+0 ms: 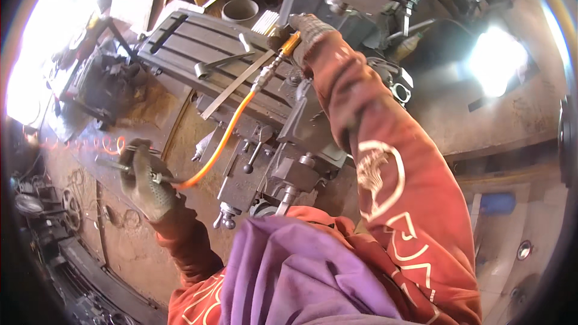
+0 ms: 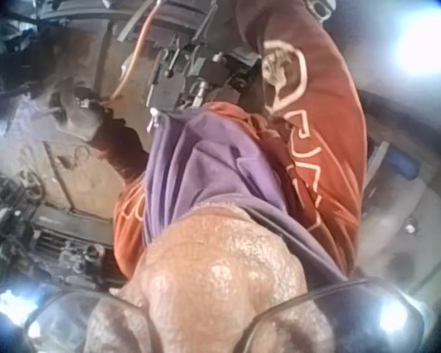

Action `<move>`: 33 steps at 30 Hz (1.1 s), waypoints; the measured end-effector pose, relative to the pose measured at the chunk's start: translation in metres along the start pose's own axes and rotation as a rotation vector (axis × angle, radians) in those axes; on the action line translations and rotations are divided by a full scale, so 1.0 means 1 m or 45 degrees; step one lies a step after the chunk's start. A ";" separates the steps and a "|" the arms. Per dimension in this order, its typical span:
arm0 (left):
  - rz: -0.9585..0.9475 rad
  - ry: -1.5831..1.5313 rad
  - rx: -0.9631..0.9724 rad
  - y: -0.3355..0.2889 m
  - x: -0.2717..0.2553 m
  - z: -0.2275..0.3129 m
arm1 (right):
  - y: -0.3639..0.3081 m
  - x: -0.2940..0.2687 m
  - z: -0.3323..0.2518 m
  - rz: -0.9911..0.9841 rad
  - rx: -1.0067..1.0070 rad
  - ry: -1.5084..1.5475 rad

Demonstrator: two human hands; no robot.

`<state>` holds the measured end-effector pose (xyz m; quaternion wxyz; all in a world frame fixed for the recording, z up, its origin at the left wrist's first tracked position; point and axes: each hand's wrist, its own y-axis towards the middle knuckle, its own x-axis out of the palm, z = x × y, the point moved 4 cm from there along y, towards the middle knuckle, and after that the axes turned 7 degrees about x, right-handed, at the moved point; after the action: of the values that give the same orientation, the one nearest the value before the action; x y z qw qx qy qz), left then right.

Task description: The person picks up a metal housing and uses a tap tool held in a handle to clean or create threads in a hole. They handle a small bolt and insert it into the hole by hand to check the fit.

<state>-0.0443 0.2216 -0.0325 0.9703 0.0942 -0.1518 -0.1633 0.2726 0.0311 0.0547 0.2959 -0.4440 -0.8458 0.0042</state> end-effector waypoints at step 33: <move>-0.854 -0.606 -0.913 -0.209 0.227 0.063 | -0.225 -0.084 -0.053 -0.574 -1.245 -1.765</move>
<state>0.0794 -0.0591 0.0374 0.7752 -0.2389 -0.2636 -0.5220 0.1676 -0.1822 0.1171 -0.5143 -0.2407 -0.8096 -0.1485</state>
